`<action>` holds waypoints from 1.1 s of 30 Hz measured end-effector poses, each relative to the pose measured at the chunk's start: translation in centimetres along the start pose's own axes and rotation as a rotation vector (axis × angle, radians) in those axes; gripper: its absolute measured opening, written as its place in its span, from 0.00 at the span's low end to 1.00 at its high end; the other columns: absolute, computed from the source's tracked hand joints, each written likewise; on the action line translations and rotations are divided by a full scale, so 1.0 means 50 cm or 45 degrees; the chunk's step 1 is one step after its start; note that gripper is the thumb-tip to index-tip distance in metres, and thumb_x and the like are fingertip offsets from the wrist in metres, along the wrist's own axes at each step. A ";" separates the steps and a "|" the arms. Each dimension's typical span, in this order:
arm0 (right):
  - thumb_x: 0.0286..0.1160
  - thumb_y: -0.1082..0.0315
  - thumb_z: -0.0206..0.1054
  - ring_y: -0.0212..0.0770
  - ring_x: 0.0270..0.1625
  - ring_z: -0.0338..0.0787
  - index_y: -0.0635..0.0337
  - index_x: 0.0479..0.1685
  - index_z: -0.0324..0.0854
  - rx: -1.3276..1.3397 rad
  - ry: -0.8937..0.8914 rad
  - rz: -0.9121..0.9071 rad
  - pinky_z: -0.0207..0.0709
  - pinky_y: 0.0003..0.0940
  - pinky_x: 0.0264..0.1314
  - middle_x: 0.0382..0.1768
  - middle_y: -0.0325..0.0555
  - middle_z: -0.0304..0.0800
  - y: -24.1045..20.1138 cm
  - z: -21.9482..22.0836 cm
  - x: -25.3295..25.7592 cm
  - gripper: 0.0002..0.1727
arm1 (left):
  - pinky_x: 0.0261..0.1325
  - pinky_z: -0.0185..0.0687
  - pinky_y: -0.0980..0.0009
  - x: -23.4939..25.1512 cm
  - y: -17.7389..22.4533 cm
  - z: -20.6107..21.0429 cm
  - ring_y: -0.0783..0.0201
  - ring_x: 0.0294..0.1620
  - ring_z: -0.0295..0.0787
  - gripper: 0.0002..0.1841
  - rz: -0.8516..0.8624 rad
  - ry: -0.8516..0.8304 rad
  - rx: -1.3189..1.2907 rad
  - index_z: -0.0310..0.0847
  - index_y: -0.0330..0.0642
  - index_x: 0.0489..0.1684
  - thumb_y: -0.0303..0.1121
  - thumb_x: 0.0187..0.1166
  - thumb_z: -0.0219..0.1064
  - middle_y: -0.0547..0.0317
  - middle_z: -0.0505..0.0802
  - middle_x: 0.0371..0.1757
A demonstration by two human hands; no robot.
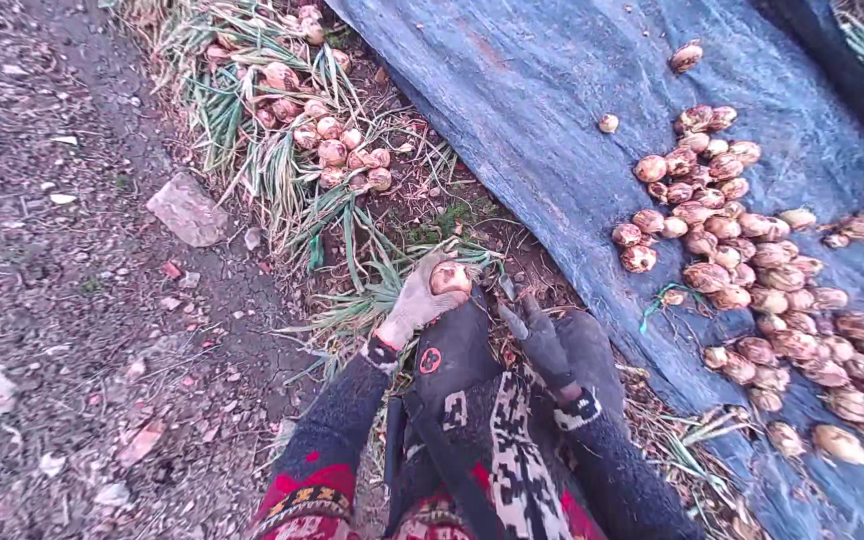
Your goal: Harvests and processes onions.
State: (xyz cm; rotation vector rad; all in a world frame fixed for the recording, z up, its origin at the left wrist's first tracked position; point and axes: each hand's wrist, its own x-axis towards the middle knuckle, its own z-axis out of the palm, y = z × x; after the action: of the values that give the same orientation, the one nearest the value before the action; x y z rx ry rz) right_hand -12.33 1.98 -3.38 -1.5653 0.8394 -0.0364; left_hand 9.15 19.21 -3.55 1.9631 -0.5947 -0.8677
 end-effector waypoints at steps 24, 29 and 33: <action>0.91 0.40 0.45 0.38 0.75 0.82 0.53 0.83 0.73 0.218 -0.098 0.110 0.70 0.44 0.82 0.74 0.49 0.83 -0.027 -0.123 -0.220 0.34 | 0.47 0.95 0.51 -0.148 0.138 0.175 0.54 0.44 0.96 0.43 -0.177 0.087 -0.092 0.66 0.46 0.87 0.33 0.65 0.80 0.46 0.93 0.58; 0.84 0.27 0.35 0.36 0.20 0.79 0.49 0.60 0.73 0.914 -0.180 0.548 0.77 0.35 0.20 0.27 0.41 0.79 0.042 -0.037 -0.175 0.37 | 0.63 0.82 0.34 -0.181 0.207 0.277 0.40 0.63 0.90 0.33 0.239 -0.087 0.911 0.77 0.52 0.81 0.42 0.71 0.74 0.46 0.91 0.67; 0.94 0.59 0.43 0.42 0.74 0.80 0.50 0.95 0.49 0.282 0.048 0.497 0.73 0.44 0.77 0.79 0.54 0.75 -0.037 -0.102 -0.212 0.31 | 0.55 0.89 0.42 -0.184 0.208 0.327 0.45 0.58 0.92 0.33 0.124 -0.377 0.991 0.72 0.56 0.84 0.39 0.73 0.69 0.46 0.86 0.72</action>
State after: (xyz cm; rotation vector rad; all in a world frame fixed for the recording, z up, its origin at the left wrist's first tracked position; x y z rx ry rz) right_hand -21.65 3.05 3.97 -1.1775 1.1192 0.1203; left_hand -9.94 11.70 2.61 2.4659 -1.3463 -0.9588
